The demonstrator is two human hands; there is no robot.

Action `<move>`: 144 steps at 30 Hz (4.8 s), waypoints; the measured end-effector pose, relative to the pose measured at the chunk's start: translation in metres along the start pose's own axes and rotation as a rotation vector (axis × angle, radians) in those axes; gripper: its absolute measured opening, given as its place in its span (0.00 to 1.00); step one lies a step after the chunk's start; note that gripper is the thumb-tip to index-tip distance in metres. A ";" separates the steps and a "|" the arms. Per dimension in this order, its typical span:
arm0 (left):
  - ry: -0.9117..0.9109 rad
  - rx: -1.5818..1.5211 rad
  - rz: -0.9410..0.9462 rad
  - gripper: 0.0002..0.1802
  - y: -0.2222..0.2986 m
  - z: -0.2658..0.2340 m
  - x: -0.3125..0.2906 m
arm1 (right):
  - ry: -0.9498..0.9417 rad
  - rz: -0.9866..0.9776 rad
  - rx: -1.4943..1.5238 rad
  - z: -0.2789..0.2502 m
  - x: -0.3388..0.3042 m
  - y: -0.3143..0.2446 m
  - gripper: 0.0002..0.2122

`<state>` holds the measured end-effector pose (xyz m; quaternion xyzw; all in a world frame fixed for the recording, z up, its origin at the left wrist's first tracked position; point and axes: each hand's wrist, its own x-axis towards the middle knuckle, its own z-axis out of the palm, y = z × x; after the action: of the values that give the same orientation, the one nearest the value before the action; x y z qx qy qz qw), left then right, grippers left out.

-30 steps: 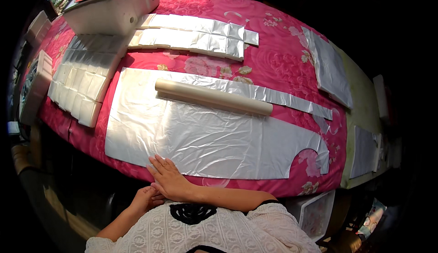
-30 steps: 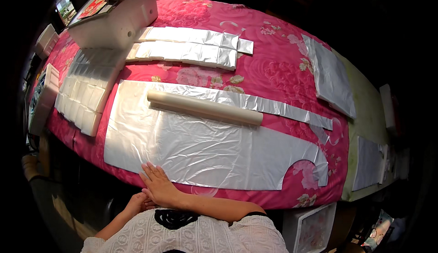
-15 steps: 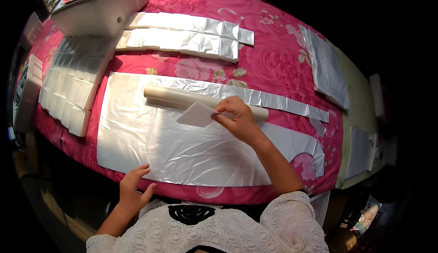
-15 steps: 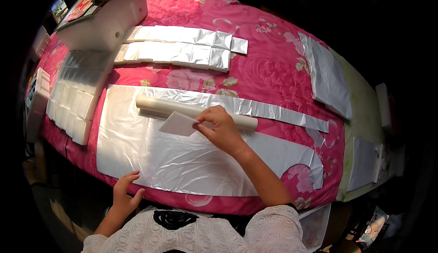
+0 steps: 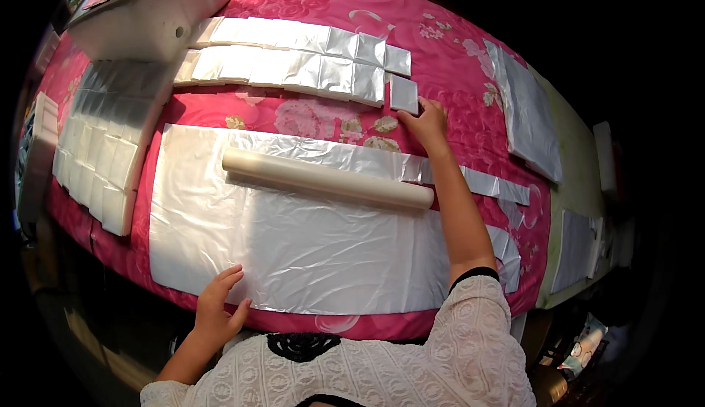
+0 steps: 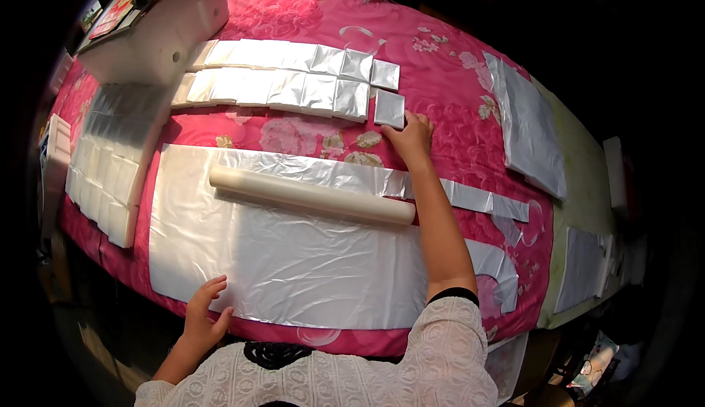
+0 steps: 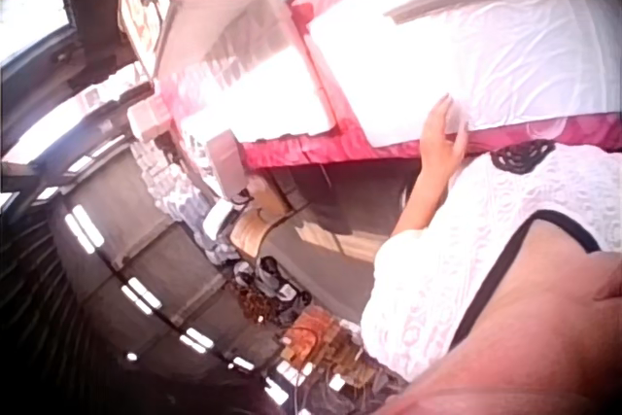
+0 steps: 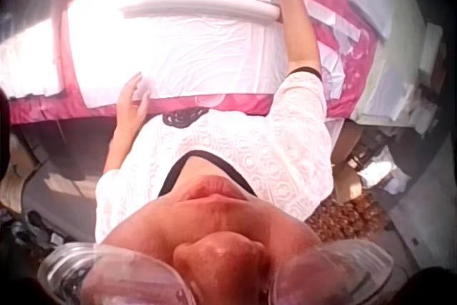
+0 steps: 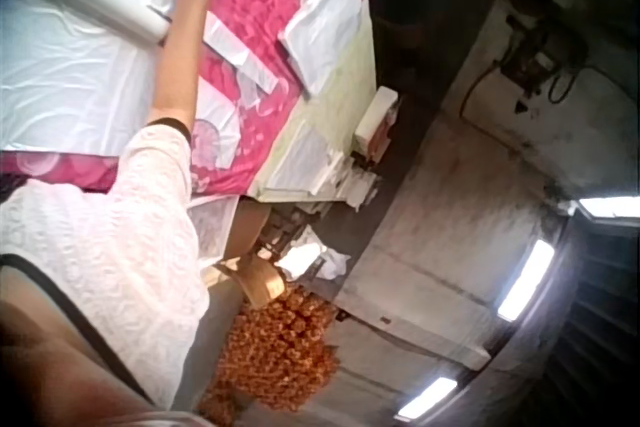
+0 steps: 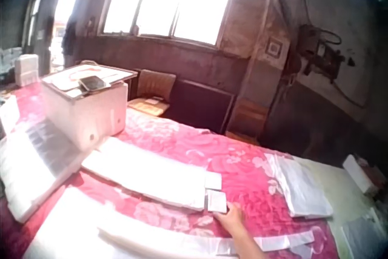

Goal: The person wraps small rectangular items with clear plastic film on a pink floral bedsheet. They unroll the film, place an item on it, fold the film around the item, and set the wrapped item aside. The process repeats with multiple items.

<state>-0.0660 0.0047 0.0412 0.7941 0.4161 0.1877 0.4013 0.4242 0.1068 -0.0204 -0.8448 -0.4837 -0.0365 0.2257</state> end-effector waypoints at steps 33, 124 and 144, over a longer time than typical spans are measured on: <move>-0.209 0.237 0.418 0.50 0.044 0.111 0.051 | -0.487 -0.382 0.449 -0.104 -0.293 -0.050 0.21; -0.265 0.546 0.504 0.37 0.058 0.163 0.083 | 0.527 0.844 1.851 -0.139 -0.077 0.268 0.13; -0.249 0.534 0.548 0.40 0.049 0.173 0.082 | -0.553 -0.382 1.156 0.022 -0.243 -0.349 0.20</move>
<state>0.1161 -0.0278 -0.0280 0.9687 0.1711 0.0753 0.1632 0.0012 0.0720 0.0125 -0.4657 -0.6068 0.4069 0.4994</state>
